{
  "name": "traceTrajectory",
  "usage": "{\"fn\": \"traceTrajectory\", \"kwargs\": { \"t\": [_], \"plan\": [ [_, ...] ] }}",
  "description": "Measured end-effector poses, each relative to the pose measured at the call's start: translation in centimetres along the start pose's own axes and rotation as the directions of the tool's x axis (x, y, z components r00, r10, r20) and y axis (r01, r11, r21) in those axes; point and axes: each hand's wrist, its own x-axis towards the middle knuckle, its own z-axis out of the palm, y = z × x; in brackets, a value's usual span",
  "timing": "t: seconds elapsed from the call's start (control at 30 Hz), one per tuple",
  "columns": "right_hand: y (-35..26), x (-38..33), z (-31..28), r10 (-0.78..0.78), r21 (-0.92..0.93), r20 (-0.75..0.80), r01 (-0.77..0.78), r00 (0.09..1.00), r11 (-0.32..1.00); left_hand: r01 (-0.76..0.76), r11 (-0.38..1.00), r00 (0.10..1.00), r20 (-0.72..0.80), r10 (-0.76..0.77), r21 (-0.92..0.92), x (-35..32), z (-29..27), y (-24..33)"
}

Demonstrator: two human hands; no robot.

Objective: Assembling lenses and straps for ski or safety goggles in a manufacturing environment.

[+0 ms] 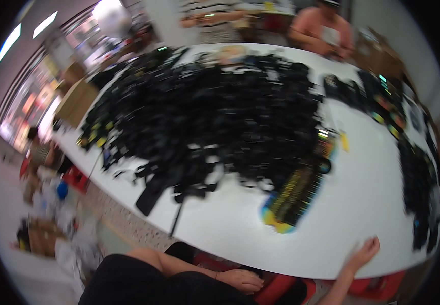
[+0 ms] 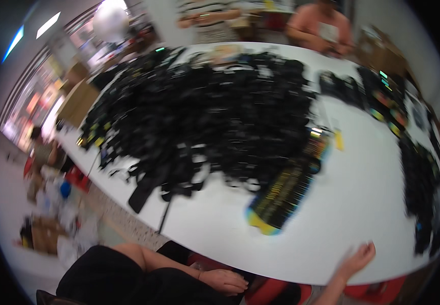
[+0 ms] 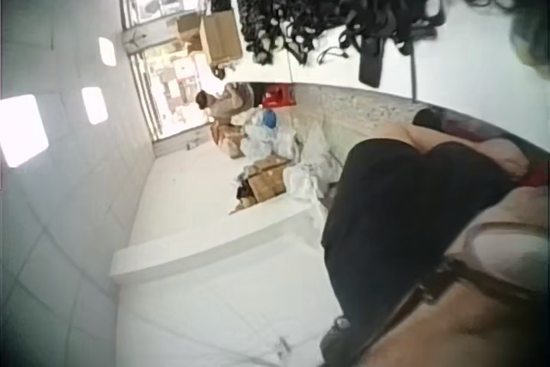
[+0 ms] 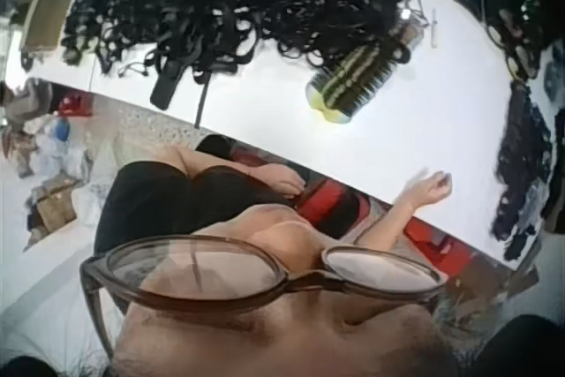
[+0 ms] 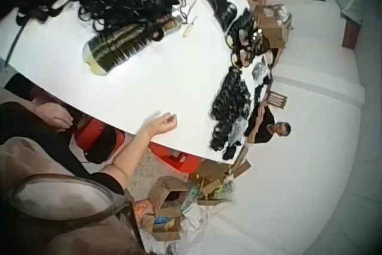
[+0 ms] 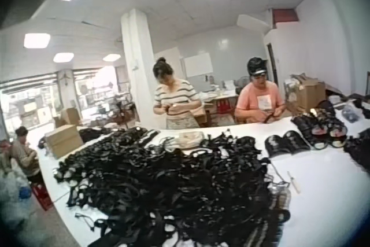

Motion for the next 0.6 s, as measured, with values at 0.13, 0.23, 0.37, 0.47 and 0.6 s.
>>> {"fn": "traceTrajectory", "kwargs": {
  "t": [0.13,0.23,0.37,0.47,0.6],
  "plan": [
    [-0.5,-0.5,-2.0,-0.111,-0.142,0.085,0.123,0.990,0.982,0.122,0.991,0.992,0.001,-0.123,-0.045,-11.3,-0.9,-1.2],
    [-10.3,-4.4,2.1,-0.465,-0.381,0.209,0.509,0.861,0.772,0.433,0.895,0.897,-0.151,-0.416,0.107,-20.5,-1.4,-1.5],
    [-0.1,2.9,-0.9,-0.313,-0.317,0.128,0.338,0.941,0.886,0.606,0.740,0.788,-0.347,-0.508,0.293,-29.8,-0.2,-0.6],
    [0.4,-2.9,4.3,-0.279,-0.044,0.096,0.284,0.956,0.958,0.798,0.592,0.537,-0.573,-0.618,0.110,-34.1,3.0,3.1],
    [-6.3,-10.1,7.5,-0.129,-0.098,0.309,0.166,0.942,0.981,0.796,0.565,0.571,-0.576,-0.585,0.216,-38.6,5.5,5.1]
  ]
}}
